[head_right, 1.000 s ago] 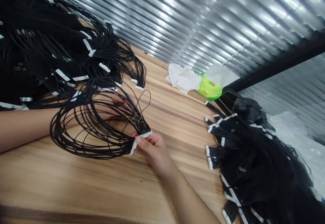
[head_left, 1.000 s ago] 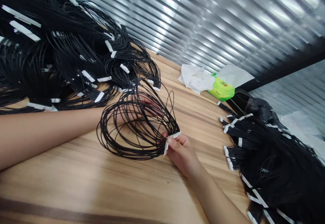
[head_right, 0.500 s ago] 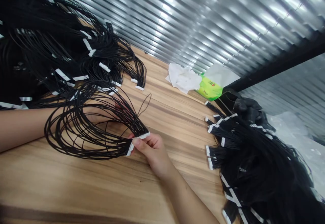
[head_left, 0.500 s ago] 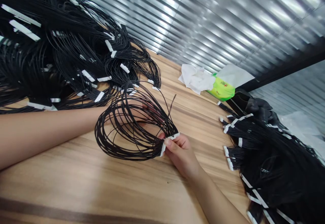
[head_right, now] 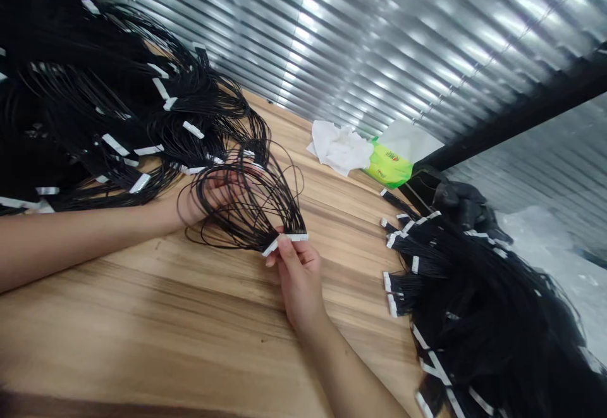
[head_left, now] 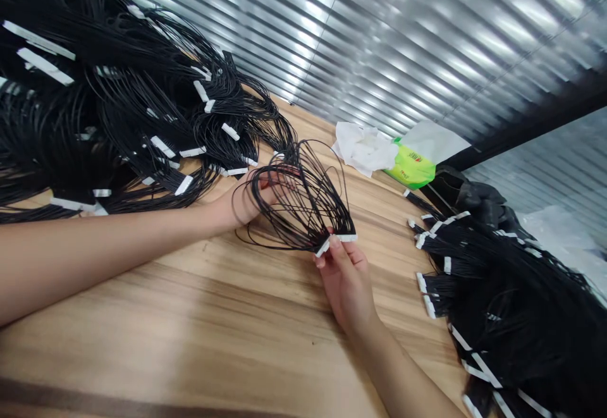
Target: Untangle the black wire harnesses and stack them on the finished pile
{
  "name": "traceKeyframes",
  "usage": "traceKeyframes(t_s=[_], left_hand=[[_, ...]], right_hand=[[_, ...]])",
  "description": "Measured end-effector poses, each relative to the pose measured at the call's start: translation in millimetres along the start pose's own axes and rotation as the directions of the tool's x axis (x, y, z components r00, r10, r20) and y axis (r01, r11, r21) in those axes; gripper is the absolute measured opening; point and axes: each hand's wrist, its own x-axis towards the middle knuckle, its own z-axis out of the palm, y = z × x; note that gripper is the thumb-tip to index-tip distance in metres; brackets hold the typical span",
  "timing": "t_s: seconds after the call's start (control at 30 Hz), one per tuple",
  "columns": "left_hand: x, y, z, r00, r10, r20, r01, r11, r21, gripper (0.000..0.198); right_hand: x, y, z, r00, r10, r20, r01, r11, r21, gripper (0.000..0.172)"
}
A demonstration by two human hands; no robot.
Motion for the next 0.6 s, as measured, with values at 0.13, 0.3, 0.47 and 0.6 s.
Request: traceKeyframes(t_s=[0.13, 0.3, 0.47, 0.6], left_hand=[[-3.3, -4.2, -1.8, 0.986, 0.084, 0.145, -0.08, 0.996, -0.038, 0.023], [1.5, 3.9, -8.5, 0.985, -0.173, -0.027, 0.163, 0.963, -0.215, 0.019], [12.3, 15.4, -13.9, 0.864, -0.495, -0.089, 0.348, 0.716, -0.606, 0.031], [9.0, 15.4, -9.8, 0.91, -0.413, -0.049, 0.313, 0.759, -0.571, 0.024]], right_hand=[[1.7, -2.0, 1.6, 0.994, -0.061, -0.091, 0.061, 0.998, -0.01, 0.015], [2.3, -0.3, -1.5, 0.993, -0.087, -0.086, 0.079, 0.993, -0.088, 0.018], [3.0, 2.2, -5.3, 0.995, -0.087, -0.044, 0.079, 0.984, -0.162, 0.018], [5.4, -0.4, -4.2, 0.986, -0.108, -0.127, 0.097, 0.991, -0.09, 0.02]])
